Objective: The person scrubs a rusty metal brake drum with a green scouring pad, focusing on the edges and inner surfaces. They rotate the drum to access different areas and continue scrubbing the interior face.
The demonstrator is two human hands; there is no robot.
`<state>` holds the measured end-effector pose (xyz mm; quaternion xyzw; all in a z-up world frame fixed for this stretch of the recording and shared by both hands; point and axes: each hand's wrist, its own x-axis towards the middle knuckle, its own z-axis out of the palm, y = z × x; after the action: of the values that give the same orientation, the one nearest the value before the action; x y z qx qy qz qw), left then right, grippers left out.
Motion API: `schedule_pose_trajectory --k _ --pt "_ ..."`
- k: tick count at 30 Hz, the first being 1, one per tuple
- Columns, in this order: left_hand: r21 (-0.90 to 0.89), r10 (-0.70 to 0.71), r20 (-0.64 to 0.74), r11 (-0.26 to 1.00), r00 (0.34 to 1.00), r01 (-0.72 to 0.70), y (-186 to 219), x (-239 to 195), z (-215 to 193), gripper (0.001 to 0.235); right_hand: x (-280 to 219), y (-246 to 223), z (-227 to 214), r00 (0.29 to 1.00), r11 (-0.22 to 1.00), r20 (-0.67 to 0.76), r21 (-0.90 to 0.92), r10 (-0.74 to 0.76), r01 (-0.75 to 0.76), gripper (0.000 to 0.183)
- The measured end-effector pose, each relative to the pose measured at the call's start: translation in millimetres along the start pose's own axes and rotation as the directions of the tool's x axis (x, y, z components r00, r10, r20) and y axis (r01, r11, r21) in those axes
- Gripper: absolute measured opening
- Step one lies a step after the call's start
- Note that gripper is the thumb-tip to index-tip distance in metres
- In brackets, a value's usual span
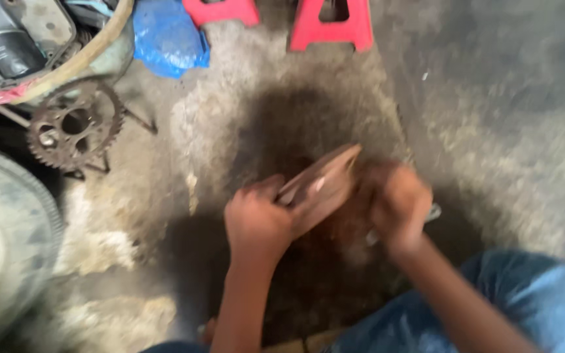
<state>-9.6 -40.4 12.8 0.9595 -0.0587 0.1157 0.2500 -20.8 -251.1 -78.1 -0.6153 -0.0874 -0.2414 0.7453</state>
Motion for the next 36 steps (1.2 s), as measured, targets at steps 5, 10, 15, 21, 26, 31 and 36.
schedule_pose_trajectory --k 5,10,15,21,26,31,36 --pt "0.004 -0.068 0.063 0.998 0.996 0.068 1 1 -6 0.064 13 -31 9 0.879 0.591 0.289 -0.655 -0.379 0.471 0.019" --pt "-0.066 -0.09 0.067 0.993 0.994 0.094 -3 7 -6 0.062 12 -42 13 0.819 0.512 0.385 -0.644 -0.425 0.569 0.03" --pt "-0.062 0.092 -0.081 0.993 0.992 -0.097 -2 2 -5 0.066 20 -35 10 0.918 0.629 0.218 -0.674 -0.333 0.388 0.025" --pt "-0.09 0.001 -0.02 0.996 1.0 -0.003 0 -1 -7 0.056 24 -27 2 0.915 0.579 0.262 -0.712 -0.308 0.399 0.021" --pt "-0.074 0.053 -0.07 0.996 0.996 -0.058 -8 11 0 0.062 29 -14 0 0.817 0.472 0.368 -0.679 -0.443 0.562 0.019" --pt "-0.039 0.047 -0.018 0.998 0.999 -0.047 -7 9 1 0.059 21 -19 4 0.836 0.551 0.29 -0.644 -0.465 0.53 0.019" --pt "-0.048 -0.022 0.022 0.999 1.0 0.023 0 -3 -5 0.059 15 -27 10 0.929 0.637 0.206 -0.681 -0.308 0.362 0.019"
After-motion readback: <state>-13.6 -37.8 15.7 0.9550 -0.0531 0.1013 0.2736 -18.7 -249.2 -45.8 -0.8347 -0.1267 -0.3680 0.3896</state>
